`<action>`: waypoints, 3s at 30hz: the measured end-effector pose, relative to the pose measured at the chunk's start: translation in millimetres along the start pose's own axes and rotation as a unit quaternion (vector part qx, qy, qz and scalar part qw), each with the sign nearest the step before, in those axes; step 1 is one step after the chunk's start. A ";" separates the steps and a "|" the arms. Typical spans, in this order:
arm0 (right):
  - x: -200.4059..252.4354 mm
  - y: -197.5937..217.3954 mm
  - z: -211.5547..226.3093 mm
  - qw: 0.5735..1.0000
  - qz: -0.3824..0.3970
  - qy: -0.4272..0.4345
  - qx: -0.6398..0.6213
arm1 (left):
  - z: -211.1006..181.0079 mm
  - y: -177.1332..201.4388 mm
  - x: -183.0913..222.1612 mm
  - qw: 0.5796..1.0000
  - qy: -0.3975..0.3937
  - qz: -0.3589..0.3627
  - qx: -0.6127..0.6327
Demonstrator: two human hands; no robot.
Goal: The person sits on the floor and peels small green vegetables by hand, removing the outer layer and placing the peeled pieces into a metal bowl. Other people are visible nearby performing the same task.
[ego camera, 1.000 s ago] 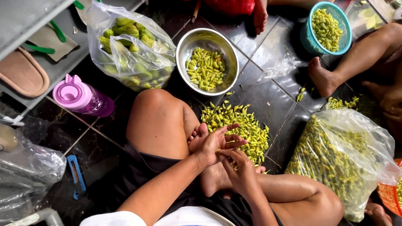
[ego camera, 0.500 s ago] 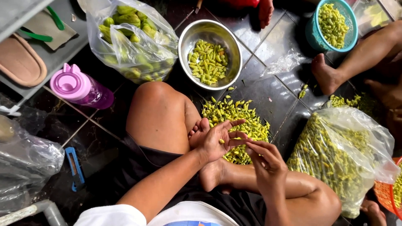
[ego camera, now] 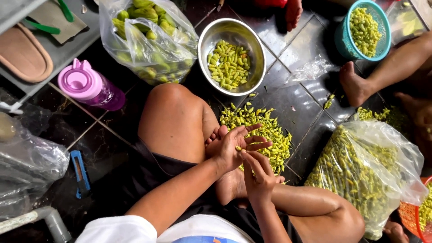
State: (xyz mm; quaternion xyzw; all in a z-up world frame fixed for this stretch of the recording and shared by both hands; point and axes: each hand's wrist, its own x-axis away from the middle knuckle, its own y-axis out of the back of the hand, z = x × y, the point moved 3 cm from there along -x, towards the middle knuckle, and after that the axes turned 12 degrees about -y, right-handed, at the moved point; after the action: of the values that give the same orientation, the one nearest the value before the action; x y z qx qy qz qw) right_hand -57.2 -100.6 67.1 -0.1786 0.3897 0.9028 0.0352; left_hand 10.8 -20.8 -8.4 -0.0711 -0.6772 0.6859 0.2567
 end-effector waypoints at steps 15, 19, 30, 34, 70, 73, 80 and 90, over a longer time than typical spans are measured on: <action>-11.3 -0.1 19.1 0.982 0.098 -0.129 -0.095 | -1.3 4.5 -0.1 0.999 -0.015 0.025 0.030; -5.3 11.9 6.4 0.949 0.115 -0.213 -0.200 | -1.1 -0.2 -3.6 0.997 0.000 0.050 0.052; -12.4 39.9 12.9 0.983 0.075 -0.153 0.067 | -9.5 -22.1 8.6 0.996 0.012 0.034 -0.076; -19.8 4.2 10.9 0.964 0.232 -0.126 0.021 | -5.8 -19.7 11.7 0.995 0.007 0.102 -0.009; -52.7 -32.8 -295.6 0.881 0.210 -0.307 0.293 | -2.6 8.9 -21.1 0.961 -0.177 0.029 -0.211; -58.5 -22.6 -249.2 0.836 0.239 -0.367 0.329 | -1.0 17.1 -22.3 0.961 -0.175 0.039 -0.212; -53.0 43.5 -123.6 0.875 0.216 -0.419 0.112 | -0.3 19.4 -21.7 0.957 -0.180 0.039 -0.223; -30.0 44.3 -76.8 0.901 0.122 -0.414 -0.038 | -2.9 -1.4 -7.6 0.958 -0.143 0.027 -0.248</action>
State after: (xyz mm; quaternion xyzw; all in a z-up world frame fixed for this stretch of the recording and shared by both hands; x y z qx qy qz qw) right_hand -15.5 -184.1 59.7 0.2594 0.3239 0.9066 0.0759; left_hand 19.0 -21.6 -9.1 -0.0518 -0.8538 0.5056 0.1127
